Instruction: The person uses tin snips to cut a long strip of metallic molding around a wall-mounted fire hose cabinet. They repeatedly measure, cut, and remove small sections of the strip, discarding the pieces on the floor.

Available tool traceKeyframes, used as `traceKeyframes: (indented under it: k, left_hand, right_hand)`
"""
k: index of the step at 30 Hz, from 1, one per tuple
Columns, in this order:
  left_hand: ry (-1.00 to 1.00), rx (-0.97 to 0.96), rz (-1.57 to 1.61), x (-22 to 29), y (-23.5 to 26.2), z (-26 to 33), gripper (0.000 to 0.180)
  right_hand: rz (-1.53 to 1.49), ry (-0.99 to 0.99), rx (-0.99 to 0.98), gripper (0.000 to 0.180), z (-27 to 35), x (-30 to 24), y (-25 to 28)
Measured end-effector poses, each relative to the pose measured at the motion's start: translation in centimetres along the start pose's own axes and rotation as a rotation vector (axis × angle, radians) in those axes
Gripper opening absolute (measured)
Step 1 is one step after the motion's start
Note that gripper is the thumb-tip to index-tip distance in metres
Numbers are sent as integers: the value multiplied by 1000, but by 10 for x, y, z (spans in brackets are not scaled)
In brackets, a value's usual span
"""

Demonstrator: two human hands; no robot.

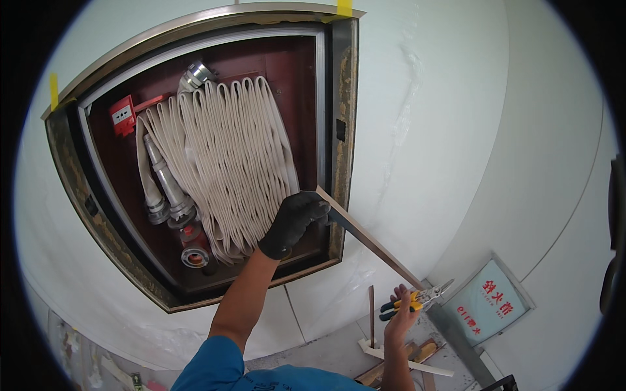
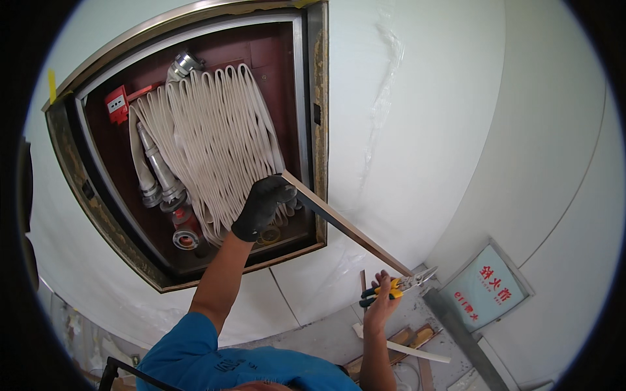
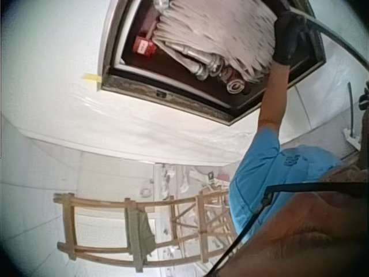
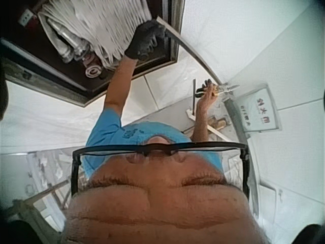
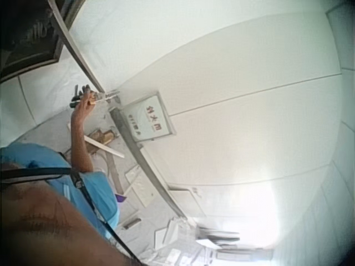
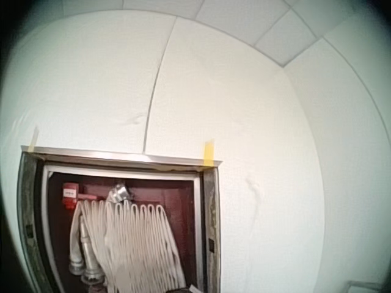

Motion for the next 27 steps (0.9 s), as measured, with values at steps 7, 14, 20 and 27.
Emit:
traceKeyframes:
  k: [7,14,20,27]
  left_hand:
    - [-45,-18,-7,-1,17,14,14]
    - [-115,121,238,-36,50,32,15]
    - [-146,238,372,-76,76,60,17]
    - [45,184,758,-100,110,69,32]
  right_hand:
    - [-66,26,74,45,-12,-8,-29]
    - [-256,97,99,34,-26,-31,-74]
    - [-391,264,106,35,-61,-96,-160]
    - [-316,383,-101,27,-44,-162,-269]
Point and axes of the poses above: each hand's wrist, its own z-axis away from the middle knuckle, its own y-axis out of the back of the hand, x = y × z, the point moved 5 cm from there along -z, towards the middle knuckle, and after that the axes turned 11 degrees about x, right-handed, at the moved point
